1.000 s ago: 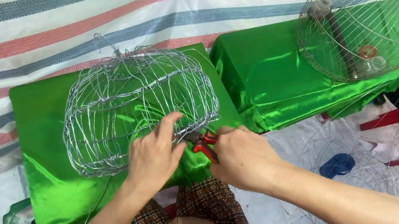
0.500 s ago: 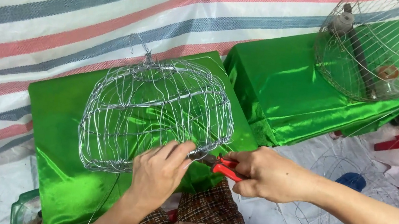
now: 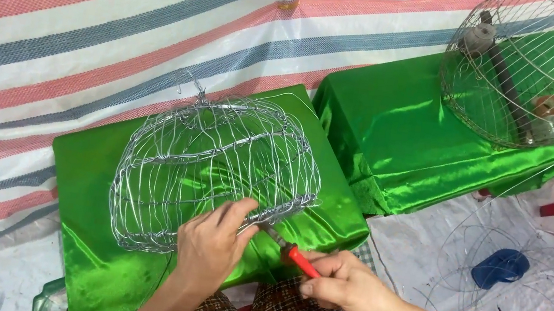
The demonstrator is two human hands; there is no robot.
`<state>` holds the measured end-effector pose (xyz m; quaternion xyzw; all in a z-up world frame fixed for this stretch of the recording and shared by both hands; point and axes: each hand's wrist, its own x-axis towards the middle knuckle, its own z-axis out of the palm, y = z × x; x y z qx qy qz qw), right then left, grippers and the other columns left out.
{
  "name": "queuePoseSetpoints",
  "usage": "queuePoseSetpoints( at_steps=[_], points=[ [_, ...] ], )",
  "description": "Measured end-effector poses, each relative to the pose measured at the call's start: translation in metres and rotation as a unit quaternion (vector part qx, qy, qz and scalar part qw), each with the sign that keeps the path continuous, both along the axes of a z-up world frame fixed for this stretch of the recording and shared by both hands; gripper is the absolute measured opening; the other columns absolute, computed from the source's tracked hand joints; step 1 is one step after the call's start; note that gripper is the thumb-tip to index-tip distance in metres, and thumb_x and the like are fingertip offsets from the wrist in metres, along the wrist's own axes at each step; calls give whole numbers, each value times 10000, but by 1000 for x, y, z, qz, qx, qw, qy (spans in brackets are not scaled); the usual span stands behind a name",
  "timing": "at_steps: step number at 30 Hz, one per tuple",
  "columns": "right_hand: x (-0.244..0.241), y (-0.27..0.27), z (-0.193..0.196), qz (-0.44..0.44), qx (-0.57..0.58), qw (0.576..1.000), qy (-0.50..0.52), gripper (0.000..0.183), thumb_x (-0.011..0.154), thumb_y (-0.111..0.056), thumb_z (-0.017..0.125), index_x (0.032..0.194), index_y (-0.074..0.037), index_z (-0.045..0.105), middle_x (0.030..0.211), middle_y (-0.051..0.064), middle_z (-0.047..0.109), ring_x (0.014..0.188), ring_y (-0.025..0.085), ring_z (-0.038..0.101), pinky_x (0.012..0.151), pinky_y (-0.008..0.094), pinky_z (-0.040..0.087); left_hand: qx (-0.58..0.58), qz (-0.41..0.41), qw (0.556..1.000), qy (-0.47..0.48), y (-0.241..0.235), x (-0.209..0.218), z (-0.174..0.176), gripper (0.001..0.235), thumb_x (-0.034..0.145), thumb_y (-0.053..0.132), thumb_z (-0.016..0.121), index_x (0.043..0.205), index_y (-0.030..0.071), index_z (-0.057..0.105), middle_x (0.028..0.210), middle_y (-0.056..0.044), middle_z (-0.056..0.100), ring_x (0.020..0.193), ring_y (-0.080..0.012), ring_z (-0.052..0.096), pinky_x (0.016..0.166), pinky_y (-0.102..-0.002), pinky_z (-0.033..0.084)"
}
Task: Trimming and bending wire mesh to finalize the shape and structure of a wire birdcage
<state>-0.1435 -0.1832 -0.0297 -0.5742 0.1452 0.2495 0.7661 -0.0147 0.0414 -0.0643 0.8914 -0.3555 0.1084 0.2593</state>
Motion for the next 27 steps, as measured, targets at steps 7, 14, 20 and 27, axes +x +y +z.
queuePoseSetpoints(
  at_steps=[7,14,20,27],
  points=[
    [-2,-20,-12,101,-167,973,-126,217,796,-232,774,634,-137,665,1410,154,703,1400,189,599,1041,340,457,10,-46,998,-33,-1,-1,5,282,850,354,809,1102,290,699,759,95,634,489,-26,554,380,-153,461],
    [-6,-28,1,187,-441,822,-307,169,802,-123,738,678,-48,651,1441,227,582,1068,307,596,862,441,576,0,-55,997,-52,-8,-8,10,293,840,322,814,1111,264,719,749,88,634,494,-24,510,382,-150,414],
    [-2,-30,0,222,-598,661,-395,178,782,-112,766,700,-40,626,1501,292,473,731,349,638,680,479,518,-9,-42,998,-43,-16,-5,13,265,833,271,790,1090,250,727,738,89,629,467,-39,483,360,-169,378],
    [13,-42,26,231,-319,892,-223,362,878,-160,688,595,-112,468,1412,201,652,1488,248,467,1058,398,536,59,-104,992,43,-4,6,9,351,903,530,649,1176,309,671,819,90,684,617,-90,652,546,-305,577]
  ],
)
